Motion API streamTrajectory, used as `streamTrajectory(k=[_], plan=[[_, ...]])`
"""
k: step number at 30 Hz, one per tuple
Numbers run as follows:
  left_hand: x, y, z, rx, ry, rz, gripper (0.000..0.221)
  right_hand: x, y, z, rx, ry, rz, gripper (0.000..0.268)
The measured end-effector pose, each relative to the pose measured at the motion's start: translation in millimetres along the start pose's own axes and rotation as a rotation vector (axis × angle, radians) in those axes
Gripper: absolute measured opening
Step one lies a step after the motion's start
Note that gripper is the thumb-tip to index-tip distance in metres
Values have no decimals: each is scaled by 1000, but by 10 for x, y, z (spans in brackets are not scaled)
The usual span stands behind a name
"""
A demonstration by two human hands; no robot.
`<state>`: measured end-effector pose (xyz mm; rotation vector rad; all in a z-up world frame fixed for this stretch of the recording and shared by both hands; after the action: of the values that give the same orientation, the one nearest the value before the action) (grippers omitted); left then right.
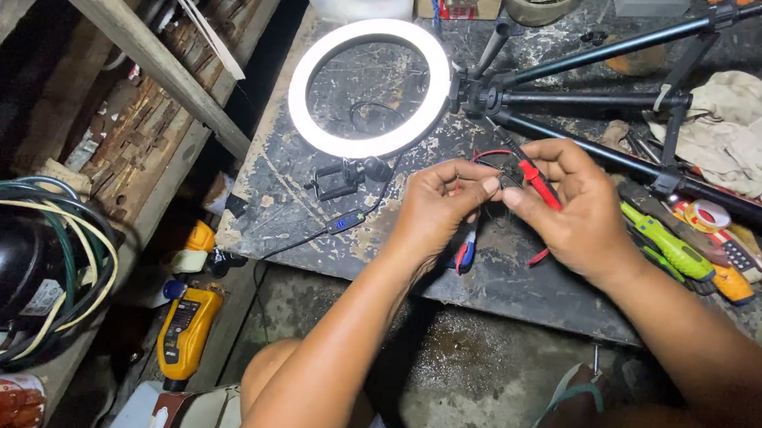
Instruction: Testing the electrical components and wiring of a ring light assembly using a digital multimeter to ensure proper functionality.
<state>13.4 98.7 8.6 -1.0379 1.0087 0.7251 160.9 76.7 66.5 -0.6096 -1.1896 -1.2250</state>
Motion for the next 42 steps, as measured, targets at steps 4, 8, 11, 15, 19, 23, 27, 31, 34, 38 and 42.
streamTrajectory(k=[4,8,11,15,19,23,27,31,34,38,42], plan=[[9,-29,6,37,1,0,20,-57,-57,13,-30,-40,24,37],[-22,-117,-32,75,66,-94,20,-169,-4,-20,-89,-75,58,19],[103,-95,-24,95,84,-145,23,-299,103,-33,-129,-78,36,12],[-103,-117,-48,78,28,-281,32,-330,143,-16,-130,-93,-79,10],[-57,-34,-48,52,-20,-295,26,-73,75,-27,-131,-86,-166,8],[-120,30,-66,-14,-71,-173,23,77,-40,-57,-77,-143,-526,9],[-126,36,-84,-8,-106,-89,26,-2,-72,-43,-35,-213,-726,15],[-235,-7,-117,29,-136,-23,24,0,-94,-32,-40,-237,-782,16],[-137,12,-129,15,-75,-27,28,6,-152,-27,9,-320,-843,17],[-186,-13,-174,21,-64,-32,26,-153,-161,-16,47,-435,-861,18],[-233,-44,-201,29,-46,-25,24,-286,-152,-25,67,-515,-882,20]])
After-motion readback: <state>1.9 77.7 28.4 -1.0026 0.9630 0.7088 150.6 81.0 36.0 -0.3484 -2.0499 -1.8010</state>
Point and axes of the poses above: each hand's wrist, its own z-axis towards the middle knuckle, its own y-axis out of the back of the hand, x = y × z, the point moved 10 cm from there along z, towards the middle knuckle, and after that the axes turned 12 degrees about x, right-handed, at the moved point
